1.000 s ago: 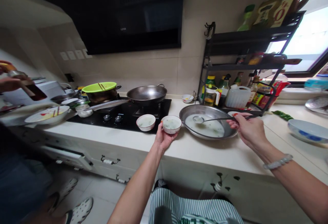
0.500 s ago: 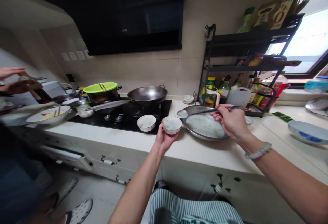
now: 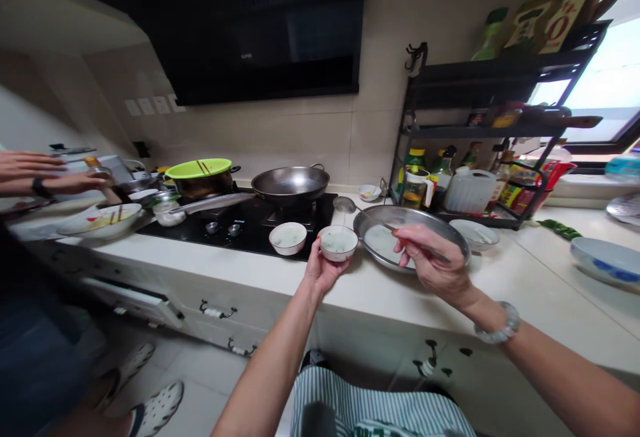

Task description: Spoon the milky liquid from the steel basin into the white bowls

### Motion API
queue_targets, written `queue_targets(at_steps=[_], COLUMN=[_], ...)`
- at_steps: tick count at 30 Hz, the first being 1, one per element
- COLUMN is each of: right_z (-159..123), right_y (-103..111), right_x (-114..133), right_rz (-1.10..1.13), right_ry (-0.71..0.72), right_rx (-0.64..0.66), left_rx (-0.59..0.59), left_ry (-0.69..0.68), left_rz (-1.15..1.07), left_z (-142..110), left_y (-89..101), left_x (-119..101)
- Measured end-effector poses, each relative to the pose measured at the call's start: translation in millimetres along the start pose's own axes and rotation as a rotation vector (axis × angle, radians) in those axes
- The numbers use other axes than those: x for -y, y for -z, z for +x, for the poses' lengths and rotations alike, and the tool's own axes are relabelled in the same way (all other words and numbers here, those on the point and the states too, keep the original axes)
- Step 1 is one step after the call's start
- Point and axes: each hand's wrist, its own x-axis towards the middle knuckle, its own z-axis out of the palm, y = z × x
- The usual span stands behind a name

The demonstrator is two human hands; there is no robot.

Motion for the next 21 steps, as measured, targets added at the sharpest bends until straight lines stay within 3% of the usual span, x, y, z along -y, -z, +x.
queue_targets(at_steps=[2,4,9,13,17,21], right_z=[-4,-6,4,13,9,-5], right_y=[-2,-6,-1,23,49,64], right_x=[-1,-4,-22,-39,-50,-57], right_rz=[0.011,0.028,0.183,0.265,0.114,-0.077], right_ry=[-0.008,-0.070,-0.324,-0.380,-0.391,-0.395], right_rx=[0.040,-0.009,-0.410,-0.570,-0.574,-0.406], left_rx=[-0.005,-0.003,-0.006,-0.038,-0.045,-0.044], left_ry=[0.005,0.014,0.009,0.003,0.003,-0.005], left_rz=[0.001,-0.001,-0.010,-0.015,-0.019,-0.012], left_z=[-1,-2,-5,-5,-4,-4], left_y=[-1.0,-2.4,-6.2,-7.5,-7.0,-6.7], left_x=[0,0,-1,-1,-1,-1])
